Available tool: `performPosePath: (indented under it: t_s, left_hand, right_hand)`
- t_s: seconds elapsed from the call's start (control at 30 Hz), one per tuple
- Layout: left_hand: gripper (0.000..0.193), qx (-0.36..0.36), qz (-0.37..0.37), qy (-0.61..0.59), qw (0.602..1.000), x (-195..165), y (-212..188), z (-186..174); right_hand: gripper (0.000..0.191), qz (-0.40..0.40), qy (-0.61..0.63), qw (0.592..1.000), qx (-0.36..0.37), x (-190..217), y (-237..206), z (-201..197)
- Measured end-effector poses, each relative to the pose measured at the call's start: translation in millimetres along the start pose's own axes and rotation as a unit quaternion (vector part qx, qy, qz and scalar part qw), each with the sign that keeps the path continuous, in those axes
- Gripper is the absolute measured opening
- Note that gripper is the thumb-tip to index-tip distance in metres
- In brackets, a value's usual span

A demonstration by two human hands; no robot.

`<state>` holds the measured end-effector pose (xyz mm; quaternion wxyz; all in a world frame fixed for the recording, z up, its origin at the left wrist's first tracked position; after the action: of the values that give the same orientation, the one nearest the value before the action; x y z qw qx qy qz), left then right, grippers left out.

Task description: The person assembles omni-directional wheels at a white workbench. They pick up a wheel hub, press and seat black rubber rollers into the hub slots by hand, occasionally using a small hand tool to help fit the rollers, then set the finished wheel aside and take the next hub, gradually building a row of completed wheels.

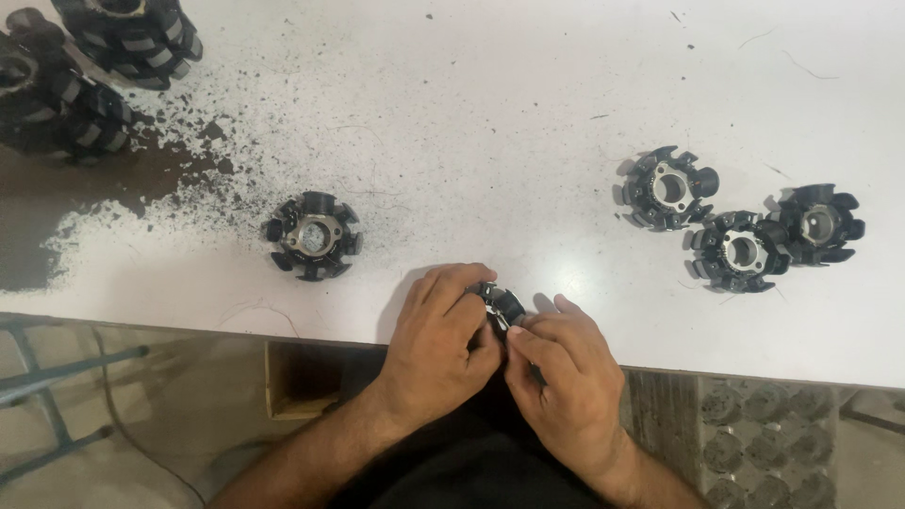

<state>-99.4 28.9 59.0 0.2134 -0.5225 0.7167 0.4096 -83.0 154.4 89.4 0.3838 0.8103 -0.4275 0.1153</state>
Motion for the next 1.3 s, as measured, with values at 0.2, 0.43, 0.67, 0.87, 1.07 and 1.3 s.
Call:
performPosePath:
  t_s: [0.2, 0.43, 0.67, 0.87, 1.07, 1.3]
  left_hand:
    - [0.021, 0.032, 0.007, 0.067, 0.997, 7, 22, -22]
    - [0.02, 0.158, -0.004, 0.032, 0.987, 8, 46, 1]
    - [0.013, 0.069, 0.093, 0.077, 0.99, -19, 29, -25]
    - [0.016, 0.088, 0.132, 0.13, 0.979, -28, 18, -17]
    - [0.015, 0.092, 0.042, 0.038, 0.994, -13, 24, -11]
    - [0.011, 0.089, -0.041, -0.033, 0.995, 6, 18, -14]
  right_hand:
    - [0.027, 0.019, 0.024, 0.999, -0.033, -9, -3, -13]
    - [0.027, 0.037, 0.033, 0.998, -0.045, -22, -9, -9]
    - [0.028, 0.038, 0.049, 0.997, -0.04, -27, -10, -10]
    - [0.025, 0.047, 0.047, 0.997, -0.036, -30, -9, -8]
    - [0.029, 0.02, 0.046, 0.998, -0.039, -22, -12, -8]
    - [0.032, 0.009, 0.054, 0.998, -0.034, -19, -15, 1]
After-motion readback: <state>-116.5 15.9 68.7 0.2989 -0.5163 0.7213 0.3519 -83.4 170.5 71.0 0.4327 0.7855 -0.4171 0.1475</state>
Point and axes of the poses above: each hand's wrist, its own y-axis towards the middle knuckle, its own z-axis out of the palm, x = y × z, the point moved 10 cm from there along y, towards the middle knuckle
